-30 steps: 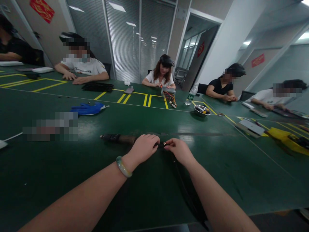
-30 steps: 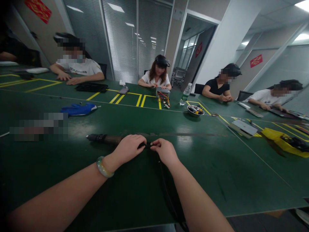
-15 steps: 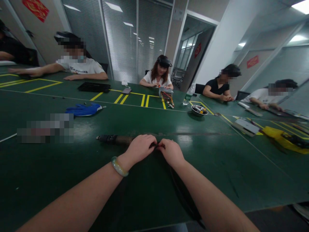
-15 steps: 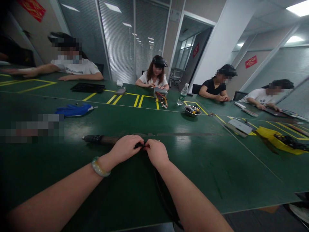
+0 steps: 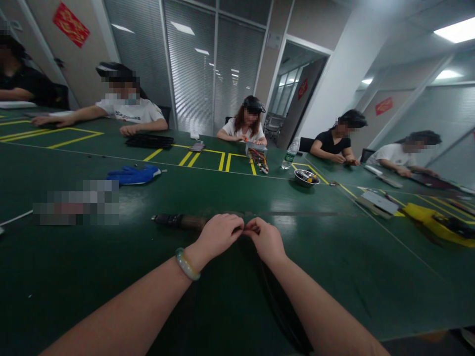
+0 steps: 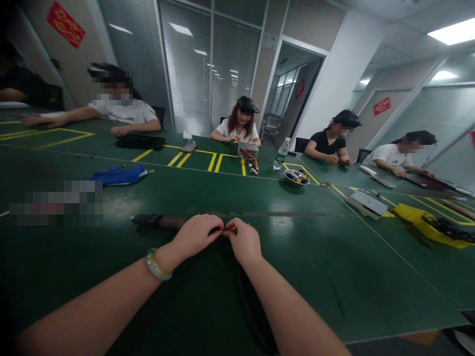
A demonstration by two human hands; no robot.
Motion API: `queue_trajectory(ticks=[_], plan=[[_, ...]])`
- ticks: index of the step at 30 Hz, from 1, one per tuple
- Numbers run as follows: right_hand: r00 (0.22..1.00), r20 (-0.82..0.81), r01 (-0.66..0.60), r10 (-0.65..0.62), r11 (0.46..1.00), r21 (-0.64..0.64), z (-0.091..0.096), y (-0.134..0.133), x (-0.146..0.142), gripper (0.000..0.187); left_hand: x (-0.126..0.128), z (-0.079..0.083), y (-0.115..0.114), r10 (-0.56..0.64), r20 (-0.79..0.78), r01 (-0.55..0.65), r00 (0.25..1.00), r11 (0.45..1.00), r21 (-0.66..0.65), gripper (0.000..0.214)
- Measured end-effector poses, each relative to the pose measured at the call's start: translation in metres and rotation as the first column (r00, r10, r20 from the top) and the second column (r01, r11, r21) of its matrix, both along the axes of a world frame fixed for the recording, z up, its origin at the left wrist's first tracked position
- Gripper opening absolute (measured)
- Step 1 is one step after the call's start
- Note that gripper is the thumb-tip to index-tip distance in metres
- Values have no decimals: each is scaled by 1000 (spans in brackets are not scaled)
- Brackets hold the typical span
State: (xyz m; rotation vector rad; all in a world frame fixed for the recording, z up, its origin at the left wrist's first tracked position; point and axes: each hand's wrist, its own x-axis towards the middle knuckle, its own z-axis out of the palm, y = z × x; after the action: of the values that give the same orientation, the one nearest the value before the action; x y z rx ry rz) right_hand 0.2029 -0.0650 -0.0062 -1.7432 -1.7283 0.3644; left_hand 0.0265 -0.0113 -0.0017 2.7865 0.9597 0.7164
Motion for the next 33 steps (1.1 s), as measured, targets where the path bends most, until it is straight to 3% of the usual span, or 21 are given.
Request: queue_trajectory(ticks=[10, 17, 24, 33], plan=[[987, -162, -41, 15, 986, -161, -4, 2, 5, 11, 3, -3, 0, 26, -23, -25, 999, 1000, 15, 17], [999, 25, -34, 39, 983, -183, 3, -2, 7, 8, 2, -3, -1, 22, -30, -22, 999, 1000, 18, 17], [979, 186, -62, 79, 993, -97, 5, -1, 3, 11, 0, -1, 3, -11, -33, 11, 999, 1000, -20, 13], [971, 221, -79, 87, 996, -44, 2, -1, 2, 8, -1, -5, 3, -10, 17, 11, 1000, 999, -35, 10]])
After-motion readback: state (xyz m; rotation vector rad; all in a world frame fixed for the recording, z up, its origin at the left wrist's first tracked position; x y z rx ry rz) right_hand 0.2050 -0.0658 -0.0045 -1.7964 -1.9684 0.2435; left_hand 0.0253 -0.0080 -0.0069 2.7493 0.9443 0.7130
